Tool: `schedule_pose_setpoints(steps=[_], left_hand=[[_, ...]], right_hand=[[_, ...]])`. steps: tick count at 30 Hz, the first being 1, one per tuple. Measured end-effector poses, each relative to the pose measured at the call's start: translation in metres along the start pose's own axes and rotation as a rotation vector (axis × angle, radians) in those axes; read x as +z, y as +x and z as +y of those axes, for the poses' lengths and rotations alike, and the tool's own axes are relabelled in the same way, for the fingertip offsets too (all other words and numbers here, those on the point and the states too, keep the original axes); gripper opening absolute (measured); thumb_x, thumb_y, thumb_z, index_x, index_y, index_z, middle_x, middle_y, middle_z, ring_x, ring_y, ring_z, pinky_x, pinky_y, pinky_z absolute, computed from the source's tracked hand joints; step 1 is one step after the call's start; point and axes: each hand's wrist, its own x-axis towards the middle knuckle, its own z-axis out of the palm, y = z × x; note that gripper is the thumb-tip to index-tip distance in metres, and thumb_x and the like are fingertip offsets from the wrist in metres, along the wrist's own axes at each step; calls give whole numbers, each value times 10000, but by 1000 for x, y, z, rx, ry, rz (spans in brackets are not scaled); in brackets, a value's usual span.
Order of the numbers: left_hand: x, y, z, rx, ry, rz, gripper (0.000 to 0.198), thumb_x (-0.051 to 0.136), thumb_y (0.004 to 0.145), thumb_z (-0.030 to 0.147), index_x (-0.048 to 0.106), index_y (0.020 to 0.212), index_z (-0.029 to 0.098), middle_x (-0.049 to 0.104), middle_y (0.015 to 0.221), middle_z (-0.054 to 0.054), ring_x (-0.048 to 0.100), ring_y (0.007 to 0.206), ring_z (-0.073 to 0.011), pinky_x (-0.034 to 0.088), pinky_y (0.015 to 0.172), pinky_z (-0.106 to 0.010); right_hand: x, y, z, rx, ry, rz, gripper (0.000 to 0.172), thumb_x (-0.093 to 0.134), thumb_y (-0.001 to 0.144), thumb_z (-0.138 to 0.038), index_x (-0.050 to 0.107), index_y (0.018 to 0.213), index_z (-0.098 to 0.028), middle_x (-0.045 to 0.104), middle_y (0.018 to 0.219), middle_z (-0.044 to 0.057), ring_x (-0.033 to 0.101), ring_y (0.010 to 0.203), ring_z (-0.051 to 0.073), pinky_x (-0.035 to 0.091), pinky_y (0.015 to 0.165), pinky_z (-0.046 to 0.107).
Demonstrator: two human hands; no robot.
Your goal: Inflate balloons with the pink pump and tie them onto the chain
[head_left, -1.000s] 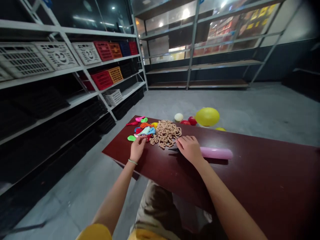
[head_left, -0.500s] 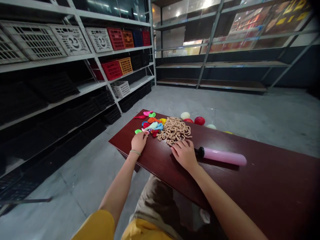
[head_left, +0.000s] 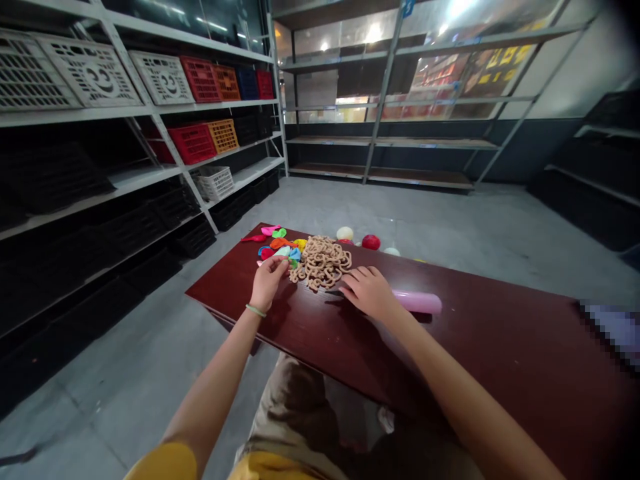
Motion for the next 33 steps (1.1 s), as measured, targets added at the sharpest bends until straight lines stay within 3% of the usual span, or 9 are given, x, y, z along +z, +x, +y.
schedule_pose_setpoints(steps=[3,7,10,13,20,29,33], left_hand=[[32,5,6,-121,-182,-84,357,699,804,477,662,948,153,720,924,-78,701,822,-172,572,793,-328],[79,24,2,-301,-359,-210,228,748,798,327,638,911,163,708,852,-60,702,781,-151,586,807,-326],[109,41,-4,-330,-424,-248,160,723,822,227,607,920,179,695,826,-35,695,778,-134,577,855,-330],[125,52,-11,-322,-517,-265,103,673,862,180,583,911,194,688,845,-4,687,818,-107,552,909,-309],[118,48,-23,-483,-689,-209,90,680,859,141,632,928,173,679,776,10,688,766,-107,565,819,-267],[112,51,-14,-555,-823,-155,209,553,920,72,677,1058,168,721,849,-17,702,834,-96,564,883,-254],[111,52,-12,-515,-828,-136,229,552,917,67,676,1079,170,731,885,-21,705,851,-93,559,890,-247]], right_hand=[[-13,-21,25,81,-43,-24,286,481,977,-388,674,1022,-182,696,961,84,569,916,218,325,811,356],[-21,-58,55,220,-66,-13,327,471,979,-445,675,1020,-193,716,966,74,611,884,212,333,792,352],[-21,-82,68,336,-70,-22,339,489,966,-474,680,1000,-196,725,968,76,635,885,214,346,787,351],[-22,-94,72,374,-28,-115,354,487,958,-499,684,1047,-219,721,1000,72,642,901,214,371,790,354],[-37,-94,72,444,120,-315,514,492,903,-618,614,1267,-277,653,1241,82,619,1066,269,431,901,419],[-52,-93,73,487,376,-506,557,581,824,-650,621,1280,-333,643,1216,67,612,1046,276,452,882,407],[-54,-96,76,454,414,-539,459,613,814,-591,663,1185,-327,668,1135,51,622,1000,258,455,828,365]])
